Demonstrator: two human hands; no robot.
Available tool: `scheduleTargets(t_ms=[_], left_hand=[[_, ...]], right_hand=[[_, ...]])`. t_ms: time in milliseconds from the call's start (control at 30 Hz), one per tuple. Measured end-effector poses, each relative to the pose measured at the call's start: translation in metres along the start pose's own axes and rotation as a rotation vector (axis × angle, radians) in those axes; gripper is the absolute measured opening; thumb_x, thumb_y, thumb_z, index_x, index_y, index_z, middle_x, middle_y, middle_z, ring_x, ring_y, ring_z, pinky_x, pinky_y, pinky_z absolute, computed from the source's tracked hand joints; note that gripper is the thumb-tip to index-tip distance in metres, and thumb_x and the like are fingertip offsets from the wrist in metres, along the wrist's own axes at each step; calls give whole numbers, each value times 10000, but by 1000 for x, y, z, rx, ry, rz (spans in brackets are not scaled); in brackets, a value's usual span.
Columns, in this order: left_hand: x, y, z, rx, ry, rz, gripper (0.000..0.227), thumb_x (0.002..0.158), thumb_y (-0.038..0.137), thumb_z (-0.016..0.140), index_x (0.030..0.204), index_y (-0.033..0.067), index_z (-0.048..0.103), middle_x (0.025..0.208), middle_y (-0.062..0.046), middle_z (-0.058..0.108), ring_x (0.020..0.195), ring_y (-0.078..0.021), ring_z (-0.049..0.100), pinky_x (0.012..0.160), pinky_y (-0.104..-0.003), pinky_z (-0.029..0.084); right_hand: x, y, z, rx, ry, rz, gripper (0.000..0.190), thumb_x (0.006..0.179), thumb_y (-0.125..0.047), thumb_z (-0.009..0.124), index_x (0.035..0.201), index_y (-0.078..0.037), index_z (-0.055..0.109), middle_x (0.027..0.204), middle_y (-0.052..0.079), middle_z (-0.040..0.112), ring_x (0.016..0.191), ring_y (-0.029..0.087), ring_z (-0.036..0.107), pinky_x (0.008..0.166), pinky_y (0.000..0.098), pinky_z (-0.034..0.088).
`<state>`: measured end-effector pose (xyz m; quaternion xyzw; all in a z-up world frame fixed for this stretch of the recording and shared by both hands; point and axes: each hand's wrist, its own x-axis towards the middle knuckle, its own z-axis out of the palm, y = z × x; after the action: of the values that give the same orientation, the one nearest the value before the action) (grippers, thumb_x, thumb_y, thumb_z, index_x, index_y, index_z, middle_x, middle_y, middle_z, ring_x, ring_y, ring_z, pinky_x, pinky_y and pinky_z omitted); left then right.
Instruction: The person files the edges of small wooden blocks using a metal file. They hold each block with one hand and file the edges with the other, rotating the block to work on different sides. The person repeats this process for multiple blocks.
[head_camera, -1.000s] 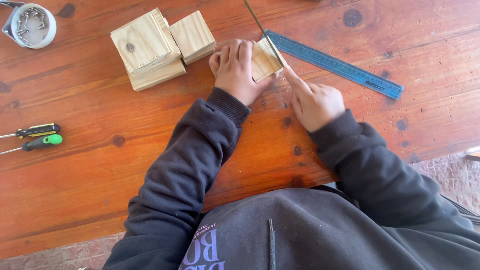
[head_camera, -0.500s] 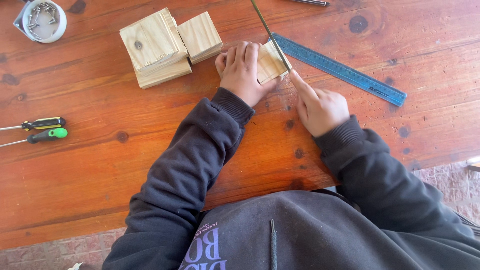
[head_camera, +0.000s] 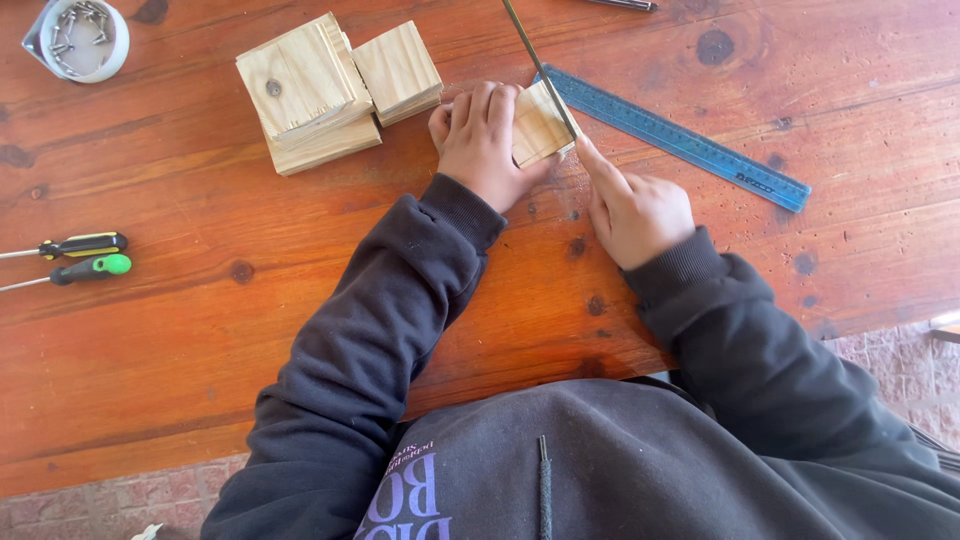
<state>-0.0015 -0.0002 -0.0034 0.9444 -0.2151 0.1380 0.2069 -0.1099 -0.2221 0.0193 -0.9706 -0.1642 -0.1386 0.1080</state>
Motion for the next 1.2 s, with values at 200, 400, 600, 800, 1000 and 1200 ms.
scheduleTargets(t_ms=[200, 400, 600, 800, 1000, 1200], left_hand=[[2, -3, 0, 9, 14, 26, 856, 723, 722, 896, 1290, 167, 575, 1224, -12, 593, 1135, -283, 564, 1009, -473, 358], [2, 2, -6, -58, -69, -50, 814, 780, 714, 789, 1321, 153, 554, 1249, -34, 579, 1199, -311, 532, 1054, -502, 336], [1, 2, -3, -21, -2, -24, 872, 750, 745, 823, 1342, 156, 569, 1256, -32, 601, 1153, -301, 560, 1064, -483, 337], [-3, 1, -11, -80, -20, -35, 889, 795, 742, 803, 1419, 164, 540, 1340, -28, 610, 1223, -287, 549, 1104, -465, 313], [-3, 12, -35, -2, 107, 82, 1170, 661, 599, 1122, 1548, 158, 500, 1452, -42, 609, 1272, -289, 611, 1160, -471, 367], [0, 13, -46, 39, 302, 220, 763, 842, 157, 918, 1518, 190, 564, 1395, -31, 633, 1193, -289, 643, 1124, -501, 410]], right_hand=[[-39, 0, -5, 10, -12, 23, 592, 1035, -78, 637, 1625, -113, 613, 703, 71, 662, 596, 286, 645, 525, 447, 510], [27, -4, 9, -79, 67, 13, 585, 1035, -121, 639, 1619, -161, 630, 643, 24, 622, 502, 244, 573, 493, 405, 483], [12, 0, 5, -2, 35, 46, 572, 1069, -118, 618, 1638, -171, 620, 678, 90, 666, 541, 353, 613, 513, 477, 500], [10, 4, 2, 221, 46, 55, 564, 1069, -46, 582, 1624, -141, 610, 777, 130, 706, 605, 365, 619, 562, 474, 495], [18, 4, -34, 489, 16, 170, 500, 1133, -51, 533, 1628, 10, 578, 853, 53, 703, 545, 182, 490, 546, 355, 449], [13, 9, -34, 576, 159, 145, 466, 1177, -13, 544, 1643, 5, 546, 686, -11, 411, 584, 143, 375, 637, 309, 411]])
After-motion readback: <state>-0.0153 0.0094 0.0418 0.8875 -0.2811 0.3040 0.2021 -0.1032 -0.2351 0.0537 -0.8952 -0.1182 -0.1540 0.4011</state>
